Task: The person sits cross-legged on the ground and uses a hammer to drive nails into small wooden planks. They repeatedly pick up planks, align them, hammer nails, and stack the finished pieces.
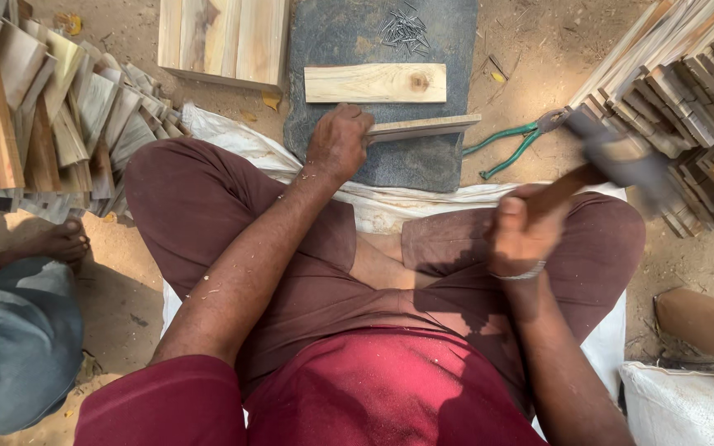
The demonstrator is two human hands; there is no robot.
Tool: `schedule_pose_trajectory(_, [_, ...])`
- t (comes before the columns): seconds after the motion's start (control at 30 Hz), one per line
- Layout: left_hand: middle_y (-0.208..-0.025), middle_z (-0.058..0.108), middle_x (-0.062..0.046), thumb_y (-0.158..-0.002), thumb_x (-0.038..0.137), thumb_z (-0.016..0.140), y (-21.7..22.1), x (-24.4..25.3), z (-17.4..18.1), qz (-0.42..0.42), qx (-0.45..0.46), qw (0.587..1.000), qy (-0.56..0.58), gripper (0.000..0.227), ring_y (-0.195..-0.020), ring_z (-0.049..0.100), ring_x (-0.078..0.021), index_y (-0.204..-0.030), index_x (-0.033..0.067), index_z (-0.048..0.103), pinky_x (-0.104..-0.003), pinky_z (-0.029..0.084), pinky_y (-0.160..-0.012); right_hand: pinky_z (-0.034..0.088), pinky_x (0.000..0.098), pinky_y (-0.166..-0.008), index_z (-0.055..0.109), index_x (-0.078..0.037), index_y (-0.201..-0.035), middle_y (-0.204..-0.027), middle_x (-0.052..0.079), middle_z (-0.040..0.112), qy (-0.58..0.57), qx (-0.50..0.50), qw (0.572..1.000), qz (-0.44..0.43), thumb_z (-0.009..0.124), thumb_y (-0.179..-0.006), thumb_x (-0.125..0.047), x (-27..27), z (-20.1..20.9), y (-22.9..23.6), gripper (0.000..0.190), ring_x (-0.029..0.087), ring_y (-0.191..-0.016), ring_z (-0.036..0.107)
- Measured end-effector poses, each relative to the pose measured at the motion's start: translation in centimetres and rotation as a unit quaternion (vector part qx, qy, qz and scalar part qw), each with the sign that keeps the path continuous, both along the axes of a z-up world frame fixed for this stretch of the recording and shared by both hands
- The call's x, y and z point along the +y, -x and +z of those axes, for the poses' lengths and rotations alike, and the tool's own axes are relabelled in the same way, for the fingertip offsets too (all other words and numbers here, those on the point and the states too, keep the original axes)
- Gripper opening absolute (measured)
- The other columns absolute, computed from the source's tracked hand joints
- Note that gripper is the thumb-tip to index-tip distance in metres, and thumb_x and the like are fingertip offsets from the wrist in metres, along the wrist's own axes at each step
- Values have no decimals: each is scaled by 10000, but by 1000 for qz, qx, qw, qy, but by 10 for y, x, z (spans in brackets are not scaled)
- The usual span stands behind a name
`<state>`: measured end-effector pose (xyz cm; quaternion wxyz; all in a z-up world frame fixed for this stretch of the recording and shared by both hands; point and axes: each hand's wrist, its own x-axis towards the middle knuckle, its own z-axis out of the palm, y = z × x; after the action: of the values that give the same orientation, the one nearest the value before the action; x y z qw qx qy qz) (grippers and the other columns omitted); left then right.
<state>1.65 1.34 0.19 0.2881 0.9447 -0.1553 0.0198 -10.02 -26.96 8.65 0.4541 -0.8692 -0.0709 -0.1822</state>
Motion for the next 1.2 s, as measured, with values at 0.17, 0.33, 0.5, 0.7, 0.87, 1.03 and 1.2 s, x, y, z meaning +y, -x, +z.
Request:
schedule_pose_trajectory(0.17, [-1002, 692, -90, -806, 38, 768, -2, -4, -2, -7, -18, 1000, -11, 127, -1035, 658, -305, -921, 73, 729, -435, 538, -910, 507, 608, -737, 487, -10, -1132, -831, 331, 676, 290, 343, 893, 21, 568, -1053, -364, 20, -19, -19, 372, 556, -809, 646])
schedule_pose_trajectory(0.33, [-986, 670, -130, -833, 256, 820, 2, -9, 8, 22, 90, 995, -26, 250, -993, 653, -313, -921, 48, 714, -465, 527, -894, 520, 601, -725, 458, 5, -1145, -856, 364, 670, 221, 353, 909, -1, 559, -1038, -408, 22, -25, -24, 438, 568, -846, 651])
schedule_pose_trajectory(0.5, [-1099, 681, -149, -888, 325, 835, -48, -13, 3, 64, 62, 989, 114, 355, -1036, 639, -325, -1083, 55, 713, -531, 516, -877, 510, 610, -722, 469, -16, -1103, -837, 338, 678, 211, 378, 901, -13, 551, -1033, -433, 15, -30, -28, 431, 561, -827, 653])
schedule_pose_trajectory(0.7, [-1023, 737, -131, -864, 45, 688, -151, -25, -25, 113, 114, 982, 100, 45, -962, 711, -318, -893, 72, 709, -476, 550, -804, 505, 616, -707, 469, -20, -1123, -826, 332, 674, 201, 367, 908, -7, 563, -1022, -423, 16, -28, -26, 426, 566, -812, 647])
schedule_pose_trajectory(0.87, [-1027, 675, -205, -850, 42, 687, -185, -42, -62, 122, 118, 985, 27, 67, -978, 667, -402, -907, 43, 722, -494, 546, -852, 539, 585, -677, 476, -41, -1081, -788, 283, 697, 179, 393, 902, -5, 553, -1016, -430, 14, -25, -30, 402, 509, -774, 696])
schedule_pose_trajectory(1.03, [-1102, 657, -214, -817, -14, 672, -188, -44, -81, 22, 5, 994, -104, 114, -1035, 652, -396, -907, -2, 741, -472, 551, -894, 544, 581, -666, 476, -45, -1078, -774, 276, 697, 189, 419, 888, -8, 554, -1016, -430, 15, -25, -33, 398, 504, -766, 700])
schedule_pose_trajectory(1.2, [-1081, 661, -196, -836, -41, 640, -167, -36, -54, 36, -32, 998, -31, 219, -1019, 634, -386, -1049, -10, 680, -492, 530, -873, 535, 588, -673, 477, -43, -1073, -798, 286, 697, 180, 393, 901, -6, 563, -1010, -430, 14, -25, -31, 401, 520, -785, 691])
